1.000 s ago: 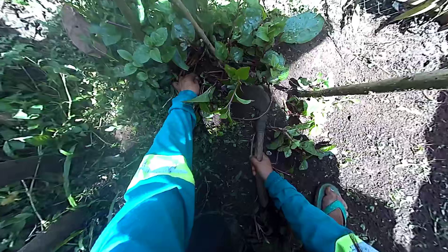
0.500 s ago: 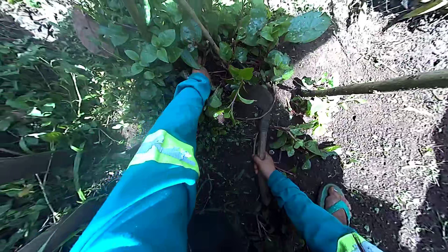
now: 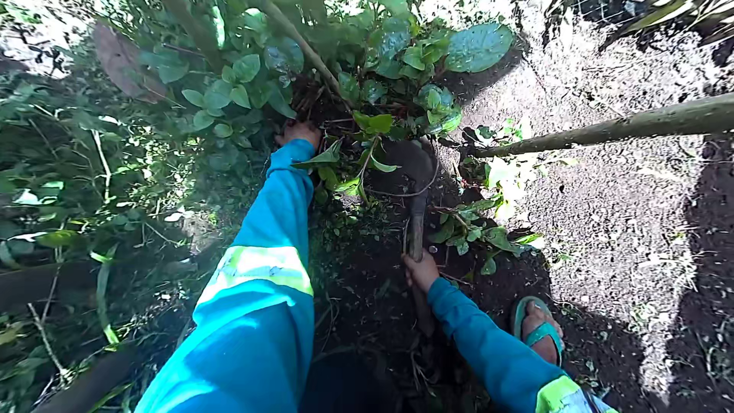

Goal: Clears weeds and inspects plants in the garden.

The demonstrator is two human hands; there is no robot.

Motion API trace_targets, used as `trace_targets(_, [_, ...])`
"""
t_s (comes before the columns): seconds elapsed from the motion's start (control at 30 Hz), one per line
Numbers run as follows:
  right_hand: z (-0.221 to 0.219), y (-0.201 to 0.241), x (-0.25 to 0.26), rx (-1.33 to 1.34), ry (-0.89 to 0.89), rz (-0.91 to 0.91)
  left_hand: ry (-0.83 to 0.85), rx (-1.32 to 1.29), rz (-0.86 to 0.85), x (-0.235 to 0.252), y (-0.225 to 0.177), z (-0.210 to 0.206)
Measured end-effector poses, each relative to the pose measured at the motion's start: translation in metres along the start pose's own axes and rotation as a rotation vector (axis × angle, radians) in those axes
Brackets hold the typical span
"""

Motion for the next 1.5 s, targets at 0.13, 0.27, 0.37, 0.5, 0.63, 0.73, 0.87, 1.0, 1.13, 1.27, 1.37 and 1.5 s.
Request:
trace_targets(0.13, [0.0,0.0,0.0,0.017,-0.003,0.005,-0.002,-0.071,0.023,-0.001,0.001,-0.002])
trace_targets(0.27, [-0.001,0.0,-0.001,0.007,-0.011,-0.005,-0.001,-0.106,0.006,-0.003,0.004,-0.003])
trace_targets(0.37, [-0.001,-0.002,0.001,0.009,-0.021,-0.001,0.002,0.022,-0.076,-0.004,0.007,0.001])
trace_targets(0.5, [-0.002,-0.002,0.001,0.022,-0.021,-0.004,0.041,0.452,-0.168,-0.008,-0.005,0.015])
trace_targets(0.63, [-0.001,0.0,-0.002,0.032,-0.022,-0.012,0.317,0.649,-0.162,-0.022,-0.042,0.027])
trace_targets(0.73, [-0.001,0.002,-0.002,0.033,-0.012,-0.024,0.168,0.355,-0.055,-0.016,-0.027,0.015])
trace_targets(0.87, [0.0,0.002,-0.001,0.051,-0.003,-0.02,0.015,0.034,-0.034,-0.006,-0.007,-0.001])
trace_targets(1.0, [-0.001,0.0,0.0,0.051,-0.009,-0.021,-0.016,0.005,-0.045,-0.01,-0.003,-0.007])
trace_targets(1.13, [0.0,0.001,0.0,0.043,-0.01,-0.033,-0.054,-0.024,-0.052,-0.008,-0.001,-0.013])
trace_targets(1.27, [0.0,0.001,0.002,0.031,-0.02,-0.032,-0.096,-0.133,-0.059,-0.01,0.001,-0.015])
trace_targets(1.37, [-0.001,0.0,0.003,0.03,-0.025,-0.023,-0.1,-0.362,-0.044,-0.015,-0.006,-0.01])
trace_targets(1.5, [-0.003,0.003,0.0,0.029,-0.042,-0.017,-0.121,-0.265,-0.187,-0.01,0.009,-0.004])
Point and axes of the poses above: each hand's wrist, its own x-axis towards the middle knuckle, its own z-axis out of the back of the hand, y = z × x, the point moved 1 cm from there along x, towards the middle knuckle, and after that the axes turned 4 degrees about x, right-handed, at the moved point
